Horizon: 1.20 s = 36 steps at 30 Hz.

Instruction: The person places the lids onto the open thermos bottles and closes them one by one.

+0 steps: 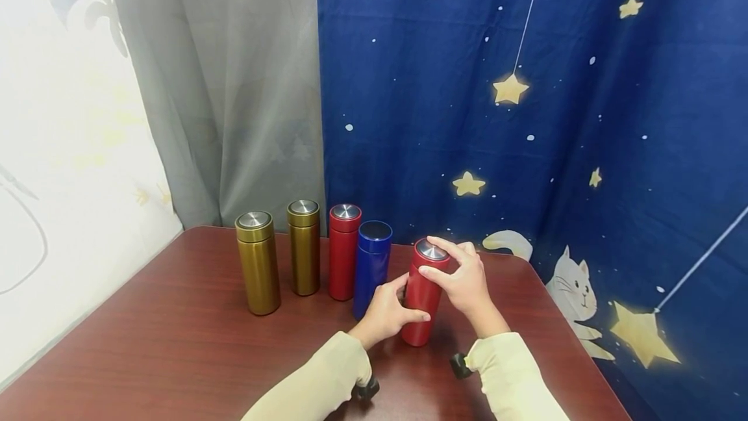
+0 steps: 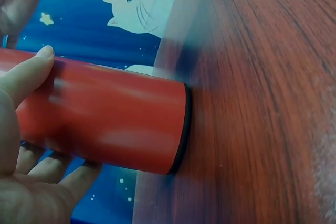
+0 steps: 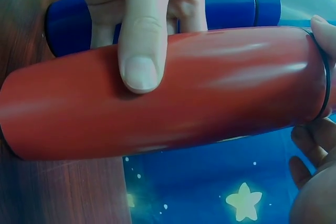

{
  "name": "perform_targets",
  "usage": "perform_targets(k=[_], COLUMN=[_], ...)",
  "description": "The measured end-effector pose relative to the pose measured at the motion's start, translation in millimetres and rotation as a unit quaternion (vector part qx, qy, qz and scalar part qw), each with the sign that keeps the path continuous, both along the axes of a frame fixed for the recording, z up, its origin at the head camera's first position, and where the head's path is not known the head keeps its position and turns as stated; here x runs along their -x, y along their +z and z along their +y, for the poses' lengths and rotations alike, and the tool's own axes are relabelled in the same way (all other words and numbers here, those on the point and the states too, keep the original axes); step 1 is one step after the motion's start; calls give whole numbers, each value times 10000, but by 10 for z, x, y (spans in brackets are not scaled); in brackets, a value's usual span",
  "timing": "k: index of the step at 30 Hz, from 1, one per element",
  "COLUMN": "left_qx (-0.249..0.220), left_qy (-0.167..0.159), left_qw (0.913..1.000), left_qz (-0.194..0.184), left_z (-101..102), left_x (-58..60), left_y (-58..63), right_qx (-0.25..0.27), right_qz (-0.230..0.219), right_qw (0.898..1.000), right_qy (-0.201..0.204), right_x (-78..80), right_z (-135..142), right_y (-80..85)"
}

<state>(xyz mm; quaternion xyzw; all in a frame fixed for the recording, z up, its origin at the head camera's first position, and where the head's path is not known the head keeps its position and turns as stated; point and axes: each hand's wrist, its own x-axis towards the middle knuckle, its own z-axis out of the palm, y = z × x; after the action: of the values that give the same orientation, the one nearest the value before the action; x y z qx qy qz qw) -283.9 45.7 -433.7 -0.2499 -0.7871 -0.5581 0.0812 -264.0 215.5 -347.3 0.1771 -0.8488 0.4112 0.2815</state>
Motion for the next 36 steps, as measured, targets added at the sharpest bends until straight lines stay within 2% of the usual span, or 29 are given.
perform_targets(k=[6,15,21,30,36], left_qx=[141,630,735,880,1194], left_qy=[35,191,246,30,8], left_qw=[9999,9976,9968,9961,9928], left_qz=[58,-191,-202,-43,119], left_z=[-13,-32,-113,-365,-579], left_x=[13,-56,-110,-219,-318], left_y=[-4,63,42,16,1], right_qx=[65,-21,-159,-457,-420], right_qz=[-230,-259,236,1038,1567], right_qw=[9993,9986,9991,9935,9868], right_qy=[271,468,306,-134,19], right_x=[0,-35,-90,-274,-409], right_z=[13,6,-4,76,101], right_y=[10,6,-3,-65,-104])
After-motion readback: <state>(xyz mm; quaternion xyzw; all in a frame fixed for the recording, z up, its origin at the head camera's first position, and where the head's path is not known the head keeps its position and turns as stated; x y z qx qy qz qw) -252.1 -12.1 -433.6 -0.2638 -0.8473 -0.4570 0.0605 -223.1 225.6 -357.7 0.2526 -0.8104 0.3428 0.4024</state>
